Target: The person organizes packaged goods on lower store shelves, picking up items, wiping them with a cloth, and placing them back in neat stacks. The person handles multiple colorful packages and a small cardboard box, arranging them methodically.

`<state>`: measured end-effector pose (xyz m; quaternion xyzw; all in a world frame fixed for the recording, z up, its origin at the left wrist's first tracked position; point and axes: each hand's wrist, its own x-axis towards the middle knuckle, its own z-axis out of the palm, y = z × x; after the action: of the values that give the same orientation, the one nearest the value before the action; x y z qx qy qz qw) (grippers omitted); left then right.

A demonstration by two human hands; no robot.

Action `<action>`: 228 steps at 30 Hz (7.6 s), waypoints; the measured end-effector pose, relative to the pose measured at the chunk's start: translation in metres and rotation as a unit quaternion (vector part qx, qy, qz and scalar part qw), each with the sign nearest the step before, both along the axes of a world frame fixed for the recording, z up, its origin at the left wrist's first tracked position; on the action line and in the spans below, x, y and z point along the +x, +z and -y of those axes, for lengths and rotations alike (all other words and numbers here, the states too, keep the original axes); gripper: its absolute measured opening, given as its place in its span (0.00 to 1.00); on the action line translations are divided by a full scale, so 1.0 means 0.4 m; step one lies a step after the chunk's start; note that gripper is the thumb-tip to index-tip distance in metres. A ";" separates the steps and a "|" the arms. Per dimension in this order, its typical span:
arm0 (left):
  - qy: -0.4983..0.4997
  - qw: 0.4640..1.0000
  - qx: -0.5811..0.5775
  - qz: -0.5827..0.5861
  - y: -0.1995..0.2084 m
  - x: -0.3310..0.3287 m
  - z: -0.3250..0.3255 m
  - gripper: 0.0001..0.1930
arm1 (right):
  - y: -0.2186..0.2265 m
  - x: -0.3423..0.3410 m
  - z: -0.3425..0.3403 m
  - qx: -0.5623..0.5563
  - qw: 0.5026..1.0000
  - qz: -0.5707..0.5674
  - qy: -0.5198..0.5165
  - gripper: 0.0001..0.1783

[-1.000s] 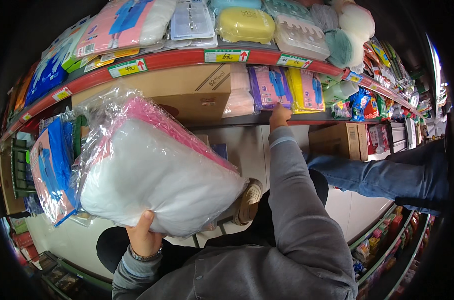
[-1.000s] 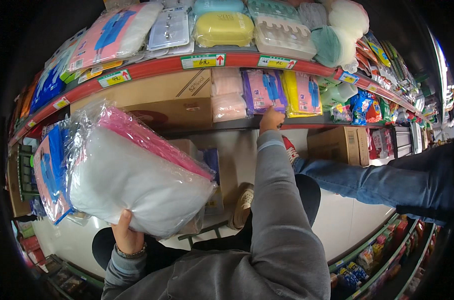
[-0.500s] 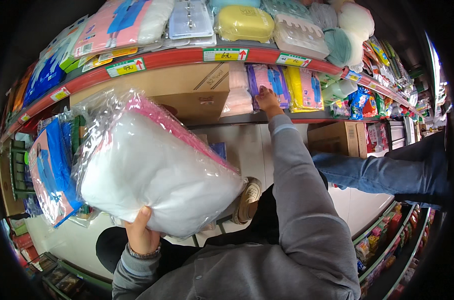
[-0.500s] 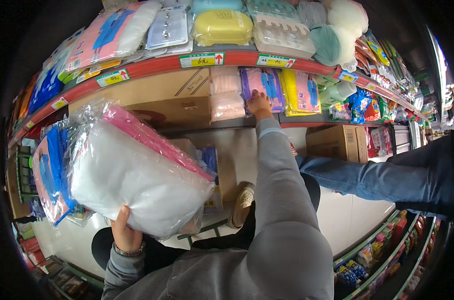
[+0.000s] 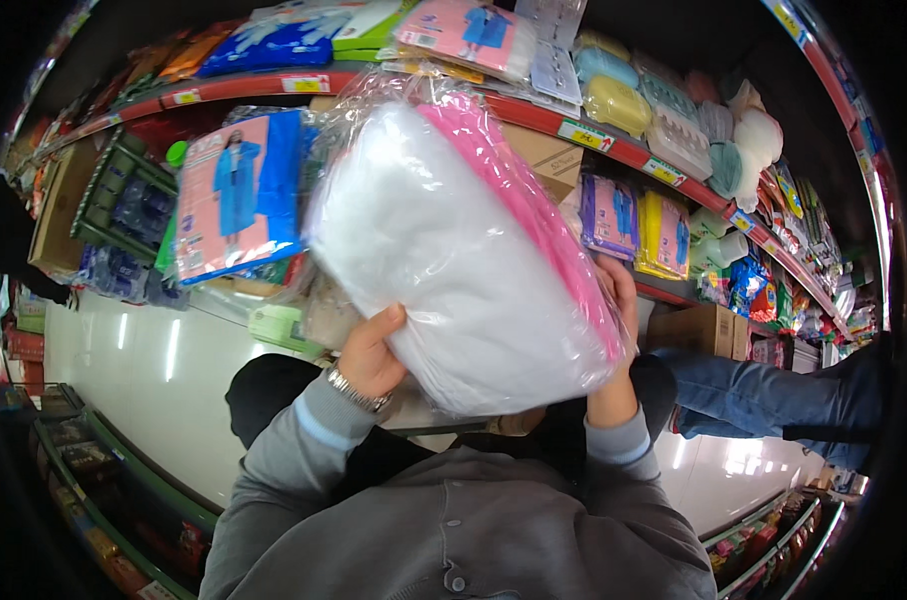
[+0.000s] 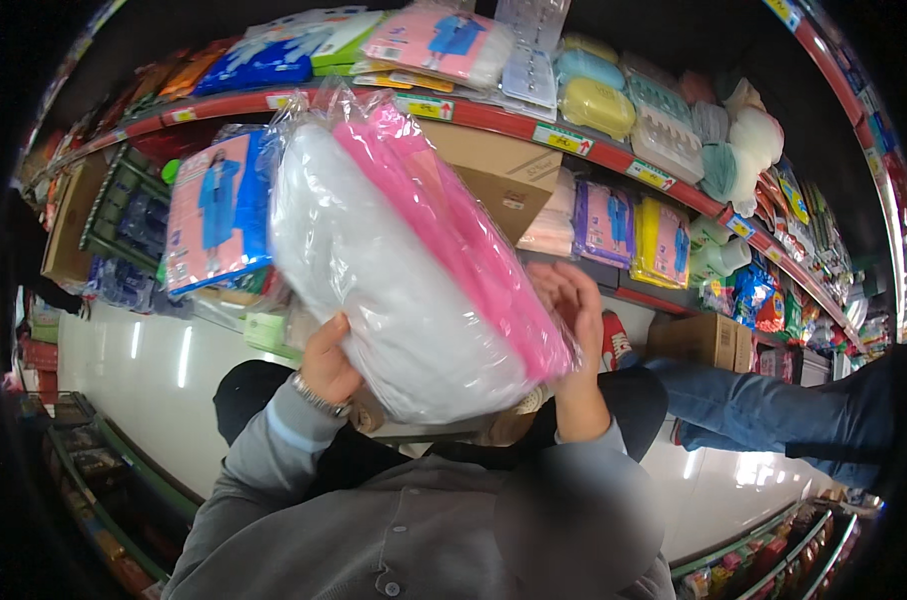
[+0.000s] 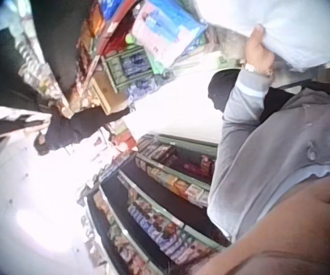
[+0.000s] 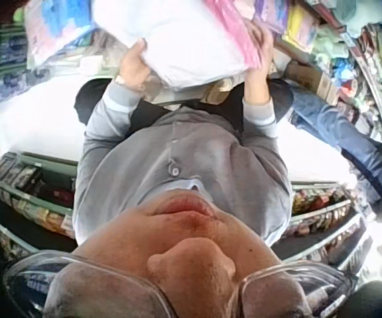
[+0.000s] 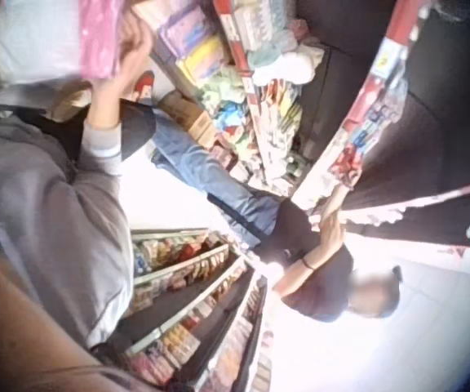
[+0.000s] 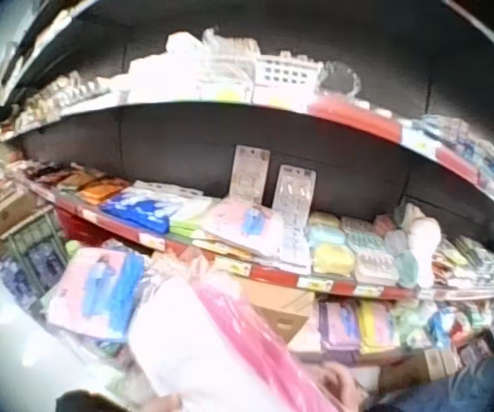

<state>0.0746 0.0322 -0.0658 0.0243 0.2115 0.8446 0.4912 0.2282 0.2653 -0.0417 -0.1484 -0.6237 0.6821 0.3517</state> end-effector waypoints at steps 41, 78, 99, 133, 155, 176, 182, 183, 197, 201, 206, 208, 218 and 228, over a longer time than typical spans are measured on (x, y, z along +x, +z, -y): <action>0.030 0.985 -0.165 -0.033 -0.150 -0.026 0.077 0.14 | 0.061 -0.003 0.288 0.581 0.813 -0.006 -0.031 0.20; 0.115 0.765 -0.150 -0.616 -0.041 -0.021 0.197 0.28 | 0.045 0.026 0.251 0.376 0.911 0.158 0.053 0.36; -0.041 0.931 -0.146 -0.331 0.036 -0.029 0.155 0.32 | -0.017 -0.041 0.265 -0.170 0.974 0.120 0.086 0.29; 0.144 0.552 -0.361 -0.738 -0.050 -0.031 0.124 0.24 | 0.229 -0.814 -0.196 0.701 0.598 0.314 -0.231 0.23; 0.372 0.674 -0.341 -0.540 0.032 -0.074 0.169 0.14 | 0.027 -0.077 0.342 0.643 0.674 0.350 0.099 0.39; 0.554 0.592 -0.451 -0.373 -0.009 -0.529 0.428 0.16 | 0.026 -0.723 0.381 -0.175 0.913 0.231 0.288 0.17; 0.522 0.436 -0.564 -0.468 -0.005 -0.512 0.415 0.24 | 0.151 -0.525 0.259 -0.156 0.949 0.052 0.270 0.22; 0.512 0.410 -0.577 -0.487 0.000 -0.502 0.404 0.26 | 0.172 -0.462 0.238 -0.157 0.954 0.022 0.253 0.22; 0.305 0.702 -0.500 -0.406 -0.004 -0.518 0.404 0.25 | 0.107 -0.019 0.060 -0.251 0.944 -0.102 0.188 0.27; 0.311 0.751 -0.411 -0.413 0.068 -0.435 0.401 0.19 | -0.023 -0.047 0.038 -0.052 0.989 0.108 0.083 0.06; 0.329 0.848 -0.191 -0.370 0.155 -0.324 0.405 0.17 | -0.057 -0.053 0.077 -0.004 0.977 0.212 0.029 0.03; 0.289 0.889 -0.137 -0.329 0.175 -0.271 0.376 0.15 | -0.039 -0.056 0.096 -0.002 0.976 0.215 0.025 0.02; 0.108 0.877 -0.265 -0.387 0.059 -0.060 0.102 0.17 | -0.013 -0.053 0.087 -0.168 0.962 0.216 0.025 0.21; 0.047 0.886 -0.220 -0.405 0.116 -0.037 0.085 0.39 | 0.087 -0.065 0.200 -0.038 0.983 0.155 0.093 0.41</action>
<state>0.0597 -0.0019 -0.0193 0.2455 0.5737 0.7151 0.3151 0.2023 0.1853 -0.0068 -0.2068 -0.6554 0.7037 0.1802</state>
